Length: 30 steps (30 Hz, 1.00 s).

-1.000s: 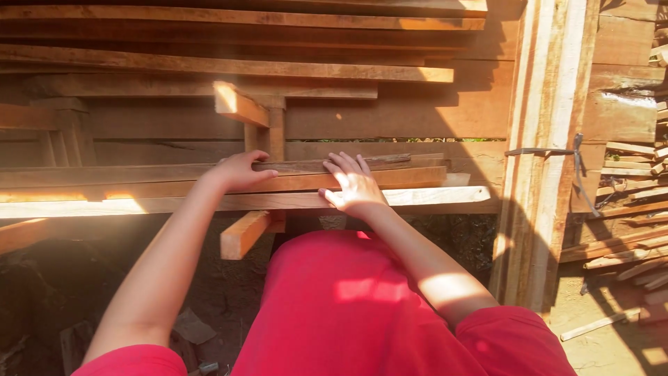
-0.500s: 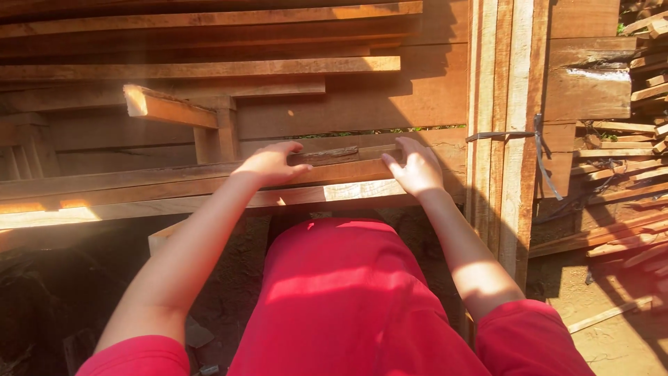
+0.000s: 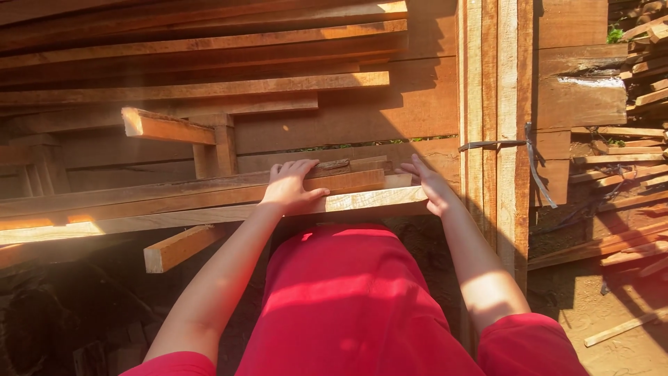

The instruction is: Bundling several long wood planks together using a plastic strap and securing them.

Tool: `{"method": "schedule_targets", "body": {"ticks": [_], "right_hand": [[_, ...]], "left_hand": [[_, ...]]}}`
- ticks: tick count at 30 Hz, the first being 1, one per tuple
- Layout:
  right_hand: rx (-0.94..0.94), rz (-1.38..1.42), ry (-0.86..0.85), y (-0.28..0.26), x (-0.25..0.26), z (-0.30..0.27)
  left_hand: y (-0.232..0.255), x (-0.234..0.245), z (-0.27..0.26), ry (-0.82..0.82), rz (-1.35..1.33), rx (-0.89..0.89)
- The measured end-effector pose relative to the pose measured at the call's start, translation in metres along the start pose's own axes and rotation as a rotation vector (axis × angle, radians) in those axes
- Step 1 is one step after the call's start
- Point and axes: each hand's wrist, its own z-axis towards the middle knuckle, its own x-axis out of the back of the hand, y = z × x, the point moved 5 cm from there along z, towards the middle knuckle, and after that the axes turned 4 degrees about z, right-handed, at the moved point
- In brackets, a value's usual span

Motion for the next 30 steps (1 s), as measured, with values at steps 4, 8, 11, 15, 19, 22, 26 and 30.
{"method": "schedule_targets", "body": {"ticks": [4,8,11,15,19,22,26,30], "right_hand": [[0.081,-0.191,0.070,0.025,0.027,0.029],[0.115,-0.091,0.067,0.037,0.029,0.030],[0.125,0.007,0.077,0.011,0.000,0.004],[0.131,-0.125,0.146,0.027,-0.013,0.010],[0.217,-0.062,0.207,0.027,-0.023,0.008],[0.231,-0.059,0.249,0.027,-0.026,0.005],[0.262,-0.034,0.287,0.025,-0.031,0.012],[0.310,0.006,0.331,0.029,-0.029,0.009]], "left_hand": [[0.004,-0.013,0.002,0.089,0.040,-0.075],[0.021,-0.026,0.003,0.254,0.004,-0.221],[0.026,-0.031,0.011,0.312,0.002,-0.228],[0.023,-0.035,0.016,0.303,-0.021,-0.217],[0.025,-0.028,0.013,0.294,-0.043,-0.197],[0.029,-0.029,0.013,0.289,-0.058,-0.203],[0.028,-0.018,0.012,0.307,-0.073,-0.199],[0.032,-0.015,0.004,0.329,-0.058,-0.245]]}}
